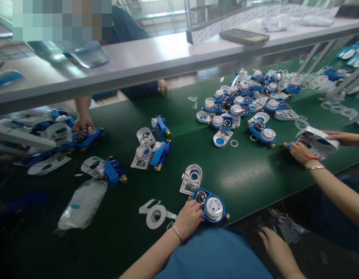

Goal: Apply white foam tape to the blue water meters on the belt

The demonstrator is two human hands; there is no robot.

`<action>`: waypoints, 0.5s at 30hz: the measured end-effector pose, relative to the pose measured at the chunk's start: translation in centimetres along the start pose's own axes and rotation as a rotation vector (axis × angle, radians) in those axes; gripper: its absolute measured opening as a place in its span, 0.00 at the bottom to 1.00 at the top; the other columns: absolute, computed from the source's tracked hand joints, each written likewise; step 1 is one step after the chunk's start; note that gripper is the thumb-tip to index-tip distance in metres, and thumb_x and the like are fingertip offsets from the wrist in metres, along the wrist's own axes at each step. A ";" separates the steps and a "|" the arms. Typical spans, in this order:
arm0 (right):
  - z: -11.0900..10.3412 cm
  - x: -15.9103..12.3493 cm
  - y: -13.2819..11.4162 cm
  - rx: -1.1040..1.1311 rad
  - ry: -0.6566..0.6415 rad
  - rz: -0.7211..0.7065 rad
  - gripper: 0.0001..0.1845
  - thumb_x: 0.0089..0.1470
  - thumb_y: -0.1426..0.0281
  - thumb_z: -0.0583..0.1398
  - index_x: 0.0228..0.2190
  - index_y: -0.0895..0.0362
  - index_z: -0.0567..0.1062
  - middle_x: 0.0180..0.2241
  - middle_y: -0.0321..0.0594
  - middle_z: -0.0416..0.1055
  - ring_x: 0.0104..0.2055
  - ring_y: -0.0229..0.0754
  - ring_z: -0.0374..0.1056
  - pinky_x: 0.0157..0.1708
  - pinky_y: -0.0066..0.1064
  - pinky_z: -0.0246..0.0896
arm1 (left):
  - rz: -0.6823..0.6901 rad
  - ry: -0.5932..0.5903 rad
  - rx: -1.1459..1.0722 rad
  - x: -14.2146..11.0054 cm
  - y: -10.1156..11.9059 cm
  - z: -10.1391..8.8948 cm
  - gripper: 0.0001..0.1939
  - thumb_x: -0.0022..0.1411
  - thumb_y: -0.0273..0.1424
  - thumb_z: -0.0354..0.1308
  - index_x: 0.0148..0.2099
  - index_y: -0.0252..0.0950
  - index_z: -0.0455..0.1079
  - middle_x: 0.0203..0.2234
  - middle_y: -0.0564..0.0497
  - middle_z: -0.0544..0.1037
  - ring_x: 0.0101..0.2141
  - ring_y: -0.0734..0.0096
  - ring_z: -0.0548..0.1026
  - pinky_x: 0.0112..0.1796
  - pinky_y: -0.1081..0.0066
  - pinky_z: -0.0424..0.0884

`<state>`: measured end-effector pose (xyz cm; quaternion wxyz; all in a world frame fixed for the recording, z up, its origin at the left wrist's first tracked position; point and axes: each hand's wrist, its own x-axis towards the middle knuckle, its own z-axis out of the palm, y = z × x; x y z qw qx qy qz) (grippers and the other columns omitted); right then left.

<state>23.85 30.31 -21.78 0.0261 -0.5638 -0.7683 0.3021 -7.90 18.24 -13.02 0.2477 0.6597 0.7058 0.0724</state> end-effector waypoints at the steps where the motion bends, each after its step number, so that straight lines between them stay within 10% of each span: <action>1: 0.3 1.2 -1.7 0.058 -0.062 -0.031 0.16 0.47 0.55 0.51 0.32 0.49 0.72 0.35 0.43 0.73 0.38 0.50 0.70 0.40 0.42 0.64 | 0.005 0.019 -0.007 -0.6 -0.3 -0.4 0.09 0.57 0.35 0.53 0.37 0.37 0.70 0.36 0.47 0.71 0.43 0.63 0.64 0.46 0.63 0.59; 4: 1.5 5.0 -8.2 0.198 -0.163 -0.071 0.21 0.53 0.56 0.45 0.41 0.54 0.67 0.38 0.44 0.72 0.38 0.45 0.70 0.37 0.37 0.64 | -0.189 0.169 -0.011 -3.4 -2.6 -1.5 0.13 0.61 0.35 0.46 0.45 0.41 0.66 0.44 0.48 0.68 0.47 0.63 0.62 0.51 0.63 0.56; 10: 5.1 7.1 -17.2 0.099 -0.276 -0.276 0.14 0.55 0.65 0.48 0.38 0.59 0.68 0.26 0.42 0.72 0.28 0.41 0.70 0.27 0.29 0.61 | -1.060 0.293 -0.013 -11.2 -11.3 -0.2 0.26 0.59 0.40 0.42 0.55 0.31 0.55 0.46 0.35 0.63 0.44 0.47 0.65 0.39 0.53 0.63; 15: 6.0 8.0 -22.4 -0.032 -0.248 -0.459 0.09 0.56 0.70 0.51 0.34 0.57 0.70 0.30 0.43 0.71 0.32 0.40 0.69 0.32 0.30 0.60 | -1.135 0.251 -0.102 -12.4 -14.6 1.8 0.26 0.57 0.39 0.46 0.53 0.28 0.57 0.46 0.33 0.63 0.45 0.45 0.65 0.40 0.54 0.62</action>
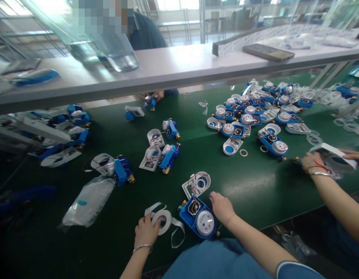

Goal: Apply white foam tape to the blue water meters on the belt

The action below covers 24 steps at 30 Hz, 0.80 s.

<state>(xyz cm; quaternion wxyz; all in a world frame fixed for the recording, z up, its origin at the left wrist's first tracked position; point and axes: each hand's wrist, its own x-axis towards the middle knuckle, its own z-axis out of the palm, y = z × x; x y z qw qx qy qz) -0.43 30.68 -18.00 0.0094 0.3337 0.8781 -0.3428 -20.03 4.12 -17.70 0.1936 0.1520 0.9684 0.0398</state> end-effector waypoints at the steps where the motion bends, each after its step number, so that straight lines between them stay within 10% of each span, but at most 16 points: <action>1: -0.3 1.2 -0.9 -0.030 0.013 -0.031 0.10 0.57 0.71 0.50 0.36 0.56 0.70 0.34 0.44 0.70 0.35 0.40 0.68 0.35 0.31 0.60 | 0.007 -0.004 -0.016 0.4 0.2 0.2 0.24 0.57 0.38 0.46 0.53 0.29 0.58 0.47 0.34 0.62 0.45 0.46 0.64 0.41 0.54 0.62; 11: -3.0 9.0 -6.0 -0.119 -0.079 -0.311 0.16 0.55 0.65 0.54 0.45 0.59 0.66 0.46 0.44 0.64 0.43 0.42 0.64 0.42 0.40 0.63 | 0.189 -0.063 -0.365 2.7 3.2 -3.1 0.18 0.59 0.27 0.43 0.51 0.39 0.61 0.49 0.47 0.63 0.47 0.61 0.65 0.47 0.61 0.62; 24: -7.8 4.8 -4.7 -0.014 -0.146 -0.307 0.06 0.54 0.70 0.52 0.32 0.59 0.66 0.27 0.42 0.68 0.30 0.41 0.64 0.36 0.36 0.56 | 0.269 -0.720 -1.645 -8.9 8.2 -9.1 0.25 0.51 0.36 0.59 0.51 0.41 0.56 0.34 0.49 0.70 0.29 0.64 0.74 0.26 0.64 0.73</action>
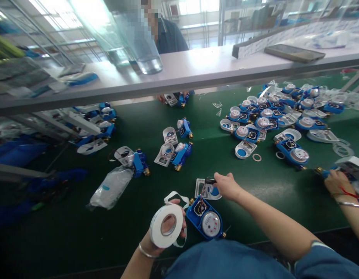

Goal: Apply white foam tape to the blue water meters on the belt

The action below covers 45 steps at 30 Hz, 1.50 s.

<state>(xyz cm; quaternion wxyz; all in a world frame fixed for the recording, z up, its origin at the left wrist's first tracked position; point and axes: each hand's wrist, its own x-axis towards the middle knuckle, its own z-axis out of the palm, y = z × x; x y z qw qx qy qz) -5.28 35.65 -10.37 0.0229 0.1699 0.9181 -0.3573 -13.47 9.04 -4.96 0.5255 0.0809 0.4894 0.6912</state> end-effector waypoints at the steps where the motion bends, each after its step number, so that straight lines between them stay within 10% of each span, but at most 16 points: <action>1: -0.6 -1.0 -0.4 0.140 -0.009 -0.001 0.08 0.55 0.67 0.52 0.35 0.58 0.65 0.27 0.40 0.68 0.29 0.40 0.63 0.33 0.34 0.57 | 0.005 -0.053 0.007 -0.3 0.0 0.2 0.24 0.52 0.38 0.58 0.49 0.39 0.58 0.33 0.48 0.71 0.26 0.66 0.73 0.24 0.67 0.71; 7: -0.7 -5.4 -4.6 1.086 -0.045 -0.107 0.28 0.46 0.60 0.61 0.48 0.53 0.60 0.27 0.32 0.62 0.27 0.34 0.60 0.30 0.26 0.56 | -0.115 -0.220 0.100 -0.4 0.2 1.3 0.22 0.52 0.44 0.57 0.40 0.30 0.66 0.27 0.45 0.73 0.25 0.68 0.74 0.23 0.73 0.68; 14: 1.6 -6.4 -7.9 0.709 0.062 -0.327 0.14 0.48 0.63 0.60 0.37 0.57 0.71 0.25 0.34 0.63 0.28 0.35 0.59 0.30 0.27 0.56 | -0.221 -0.126 0.058 -1.1 -1.3 1.4 0.33 0.51 0.37 0.60 0.56 0.39 0.51 0.27 0.48 0.76 0.26 0.66 0.75 0.27 0.68 0.72; 21: 3.0 -6.6 -8.6 0.694 0.120 -0.504 0.19 0.44 0.63 0.63 0.40 0.56 0.70 0.43 0.45 0.66 0.43 0.43 0.63 0.43 0.35 0.59 | -0.123 -0.088 0.027 -3.2 -1.7 1.5 0.23 0.51 0.36 0.60 0.48 0.33 0.61 0.25 0.46 0.76 0.23 0.67 0.75 0.23 0.70 0.72; 26: 4.6 -7.0 -8.6 0.745 0.006 -0.404 0.09 0.51 0.63 0.58 0.29 0.56 0.72 0.27 0.37 0.70 0.29 0.37 0.66 0.33 0.30 0.62 | -0.089 -0.157 -0.011 -4.4 -2.5 2.4 0.19 0.51 0.39 0.59 0.39 0.28 0.66 0.22 0.46 0.74 0.21 0.69 0.73 0.20 0.72 0.71; 35: 5.1 -8.0 -10.0 0.837 -0.097 -0.499 0.12 0.50 0.66 0.59 0.38 0.55 0.72 0.39 0.41 0.71 0.41 0.41 0.66 0.42 0.32 0.60 | 0.062 -0.137 -0.057 -6.2 -3.3 3.1 0.16 0.52 0.37 0.58 0.38 0.28 0.67 0.28 0.43 0.74 0.25 0.65 0.75 0.23 0.68 0.74; 45: 6.4 -7.2 -9.8 1.226 -0.124 -0.163 0.11 0.49 0.62 0.59 0.24 0.58 0.70 0.23 0.35 0.64 0.26 0.34 0.59 0.29 0.27 0.55 | -0.048 -0.164 -0.064 -9.7 -3.3 4.0 0.21 0.46 0.39 0.62 0.40 0.30 0.67 0.29 0.44 0.73 0.24 0.69 0.72 0.24 0.70 0.70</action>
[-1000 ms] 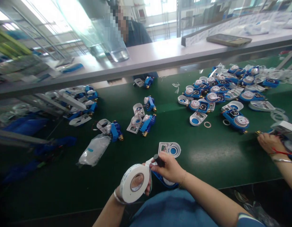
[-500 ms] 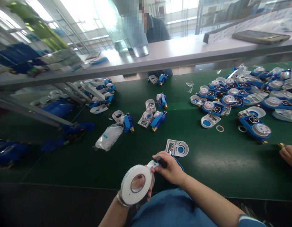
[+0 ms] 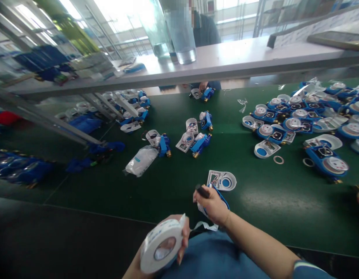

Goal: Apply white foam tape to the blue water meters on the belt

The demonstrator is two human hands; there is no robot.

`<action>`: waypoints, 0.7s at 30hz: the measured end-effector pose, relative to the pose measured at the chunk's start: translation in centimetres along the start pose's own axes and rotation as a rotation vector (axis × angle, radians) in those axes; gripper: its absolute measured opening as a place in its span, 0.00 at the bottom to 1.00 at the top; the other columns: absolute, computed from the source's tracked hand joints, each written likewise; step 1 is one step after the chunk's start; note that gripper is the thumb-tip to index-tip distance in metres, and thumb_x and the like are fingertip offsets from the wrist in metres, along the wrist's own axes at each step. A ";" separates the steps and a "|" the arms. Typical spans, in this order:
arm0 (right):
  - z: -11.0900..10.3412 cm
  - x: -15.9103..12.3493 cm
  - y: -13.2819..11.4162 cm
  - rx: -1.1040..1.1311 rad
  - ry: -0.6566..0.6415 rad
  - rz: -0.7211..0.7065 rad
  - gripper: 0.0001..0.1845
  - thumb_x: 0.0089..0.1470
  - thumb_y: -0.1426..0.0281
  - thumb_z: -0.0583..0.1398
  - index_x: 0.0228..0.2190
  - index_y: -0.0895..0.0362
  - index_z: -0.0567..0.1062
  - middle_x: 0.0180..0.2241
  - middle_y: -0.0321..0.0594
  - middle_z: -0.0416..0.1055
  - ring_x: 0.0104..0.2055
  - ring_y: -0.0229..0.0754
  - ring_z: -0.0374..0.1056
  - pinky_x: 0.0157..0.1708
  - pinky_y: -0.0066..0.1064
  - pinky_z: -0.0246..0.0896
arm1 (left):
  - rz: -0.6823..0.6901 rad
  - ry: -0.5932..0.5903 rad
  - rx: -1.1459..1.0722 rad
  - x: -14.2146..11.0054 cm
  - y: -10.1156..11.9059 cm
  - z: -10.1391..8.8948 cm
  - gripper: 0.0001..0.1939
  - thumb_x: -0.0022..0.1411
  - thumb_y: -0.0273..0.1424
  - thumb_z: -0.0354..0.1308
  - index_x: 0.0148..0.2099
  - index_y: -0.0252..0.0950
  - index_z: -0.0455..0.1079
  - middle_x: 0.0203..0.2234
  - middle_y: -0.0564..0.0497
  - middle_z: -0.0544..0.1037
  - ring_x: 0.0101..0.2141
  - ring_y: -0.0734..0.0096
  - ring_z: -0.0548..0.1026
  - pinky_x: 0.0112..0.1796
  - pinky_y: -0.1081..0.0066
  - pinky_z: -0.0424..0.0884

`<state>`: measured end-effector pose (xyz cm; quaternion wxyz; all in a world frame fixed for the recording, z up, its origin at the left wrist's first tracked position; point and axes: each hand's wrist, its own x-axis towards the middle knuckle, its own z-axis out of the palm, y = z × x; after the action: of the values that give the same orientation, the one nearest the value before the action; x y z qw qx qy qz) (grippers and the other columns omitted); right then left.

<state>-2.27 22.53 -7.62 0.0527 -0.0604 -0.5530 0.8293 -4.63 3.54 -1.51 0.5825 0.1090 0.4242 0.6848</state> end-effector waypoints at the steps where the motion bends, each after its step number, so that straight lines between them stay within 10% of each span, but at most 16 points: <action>1: -0.2 0.3 0.0 0.073 0.086 0.039 0.11 0.48 0.62 0.59 0.24 0.58 0.70 0.23 0.35 0.63 0.25 0.34 0.58 0.27 0.27 0.54 | 0.024 0.000 0.053 -0.5 0.3 0.2 0.21 0.46 0.38 0.62 0.40 0.30 0.67 0.29 0.44 0.72 0.25 0.68 0.72 0.26 0.69 0.70; 8: -0.6 1.9 -0.7 0.111 -0.104 0.090 0.10 0.46 0.64 0.62 0.29 0.58 0.71 0.22 0.34 0.65 0.25 0.34 0.60 0.29 0.28 0.57 | 0.257 0.130 0.431 2.2 1.8 -1.4 0.17 0.46 0.40 0.62 0.36 0.34 0.72 0.49 0.44 0.60 0.51 0.54 0.59 0.51 0.59 0.57; 13: -0.8 2.4 -0.9 -0.072 -0.172 0.126 0.14 0.44 0.65 0.63 0.33 0.59 0.74 0.26 0.37 0.69 0.28 0.35 0.63 0.31 0.29 0.58 | 0.061 0.215 0.387 3.2 1.3 -1.5 0.16 0.46 0.36 0.63 0.37 0.33 0.70 0.42 0.45 0.63 0.31 0.71 0.68 0.31 0.71 0.67; 18: -2.8 2.4 -0.3 -0.087 -0.033 0.196 0.20 0.44 0.65 0.63 0.40 0.56 0.71 0.29 0.37 0.69 0.28 0.34 0.62 0.28 0.27 0.57 | -0.134 0.598 0.462 -6.4 0.9 -7.0 0.21 0.49 0.38 0.59 0.46 0.38 0.66 0.41 0.47 0.68 0.37 0.64 0.71 0.39 0.65 0.68; 21: -4.3 2.0 0.3 0.017 0.052 0.240 0.22 0.42 0.64 0.64 0.41 0.55 0.70 0.30 0.37 0.67 0.29 0.35 0.62 0.29 0.27 0.58 | -0.458 0.894 1.038 -13.7 -0.8 -11.6 0.19 0.47 0.37 0.56 0.42 0.34 0.70 0.49 0.42 0.66 0.50 0.48 0.64 0.49 0.56 0.60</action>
<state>-3.56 26.61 -9.64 -0.0321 -0.1475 -0.5332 0.8324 -7.48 -13.93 -4.51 0.3552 -0.0108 0.9047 0.2349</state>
